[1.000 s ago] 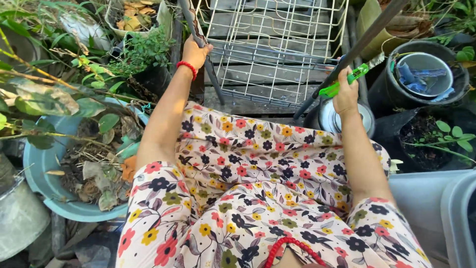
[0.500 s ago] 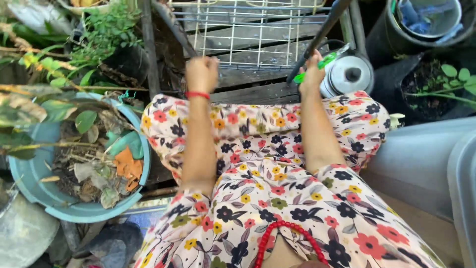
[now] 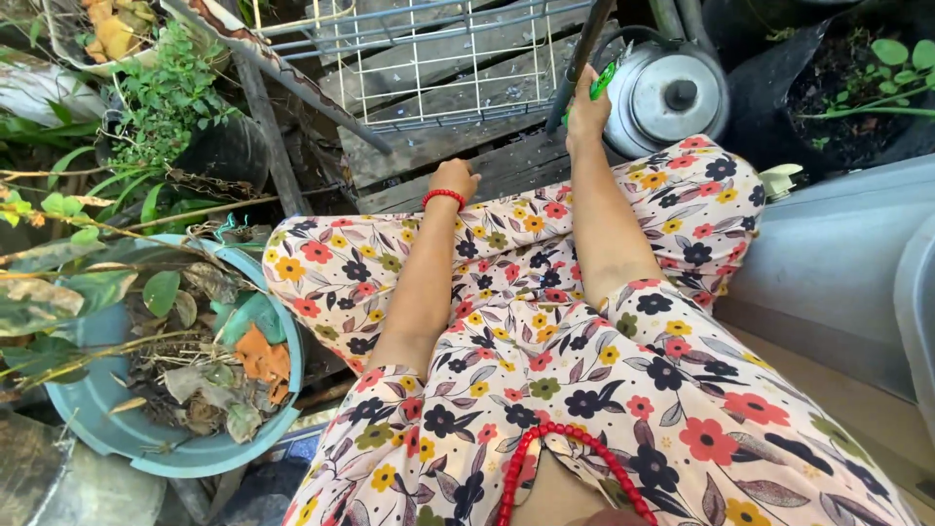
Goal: Repairing a metal wire rack using garden shears and tape in an outdoor area.
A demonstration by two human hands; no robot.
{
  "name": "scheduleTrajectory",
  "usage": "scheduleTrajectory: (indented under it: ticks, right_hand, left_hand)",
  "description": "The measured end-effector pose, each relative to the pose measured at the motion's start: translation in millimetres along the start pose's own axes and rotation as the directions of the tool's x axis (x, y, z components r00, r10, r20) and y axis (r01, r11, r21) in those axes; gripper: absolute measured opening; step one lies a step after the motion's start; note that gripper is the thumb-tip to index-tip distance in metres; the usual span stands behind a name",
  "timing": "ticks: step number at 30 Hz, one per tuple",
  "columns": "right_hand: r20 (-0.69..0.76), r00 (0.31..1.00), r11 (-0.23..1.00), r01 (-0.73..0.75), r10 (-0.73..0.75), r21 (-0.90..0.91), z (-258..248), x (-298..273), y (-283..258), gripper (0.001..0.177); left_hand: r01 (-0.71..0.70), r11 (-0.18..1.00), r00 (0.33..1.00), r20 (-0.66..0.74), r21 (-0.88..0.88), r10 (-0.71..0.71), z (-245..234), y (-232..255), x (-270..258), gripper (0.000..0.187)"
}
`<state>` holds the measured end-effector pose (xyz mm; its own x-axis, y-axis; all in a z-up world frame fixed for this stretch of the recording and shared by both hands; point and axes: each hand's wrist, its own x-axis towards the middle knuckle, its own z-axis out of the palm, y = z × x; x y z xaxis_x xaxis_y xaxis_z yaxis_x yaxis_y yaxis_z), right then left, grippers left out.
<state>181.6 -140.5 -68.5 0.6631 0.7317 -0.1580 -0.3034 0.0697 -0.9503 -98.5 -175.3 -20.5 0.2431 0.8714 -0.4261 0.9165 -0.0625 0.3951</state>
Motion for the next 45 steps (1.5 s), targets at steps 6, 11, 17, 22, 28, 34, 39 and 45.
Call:
scheduleTrajectory:
  ticks: [6, 11, 17, 22, 28, 34, 39, 45]
  right_hand:
    - [-0.041, 0.997, 0.993, -0.076, 0.072, -0.095, 2.5, 5.0, 0.2, 0.042]
    - [-0.015, 0.996, 0.982, -0.09, 0.089, -0.166, 1.8, 6.3, 6.1, 0.044]
    - [0.037, 0.998, 0.985, -0.046, 0.053, -0.165, 9.9, 6.9, -0.7, 0.046]
    - [-0.096, 0.995, 0.933, 0.005, -0.042, -0.359, 15.7, 21.6, 7.9, 0.042]
    - [-0.23, 0.961, 0.978, -0.18, 0.152, -0.109, 13.6, 9.5, 33.6, 0.037]
    - [-0.145, 0.93, 0.911, 0.285, -0.338, -0.299, 20.1, -38.8, 44.3, 0.025]
    - [-0.116, 0.98, 0.987, 0.158, -0.159, -0.016, 39.9, -57.7, 25.4, 0.04]
    - [-0.07, 0.996, 0.994, 0.061, -0.054, 0.094, 38.9, -61.3, -1.8, 0.049]
  left_hand:
    - [-0.099, 0.995, 0.995, -0.024, 0.011, 0.099, -2.6, 17.6, -0.6, 0.025]
    - [-0.347, 0.899, 0.899, -0.367, -0.268, 0.238, -30.1, 42.5, -5.6, 0.018]
    - [-0.345, 0.844, 0.912, -0.359, -0.41, 0.198, -9.0, 40.0, -1.9, 0.017]
    - [-0.346, 0.892, 0.932, -0.219, -0.29, 0.291, 6.9, 37.2, -8.6, 0.017]
    - [-0.288, 0.924, 0.951, -0.187, -0.252, 0.246, 12.4, 28.5, 7.3, 0.017]
    - [-0.284, 0.921, 0.947, -0.229, -0.268, 0.225, 26.4, 30.2, 21.3, 0.017]
    - [-0.299, 0.919, 0.946, -0.202, -0.256, 0.252, 32.3, 36.3, 25.3, 0.015]
    - [-0.294, 0.923, 0.948, -0.2, -0.25, 0.248, 28.9, 45.2, 24.6, 0.015]
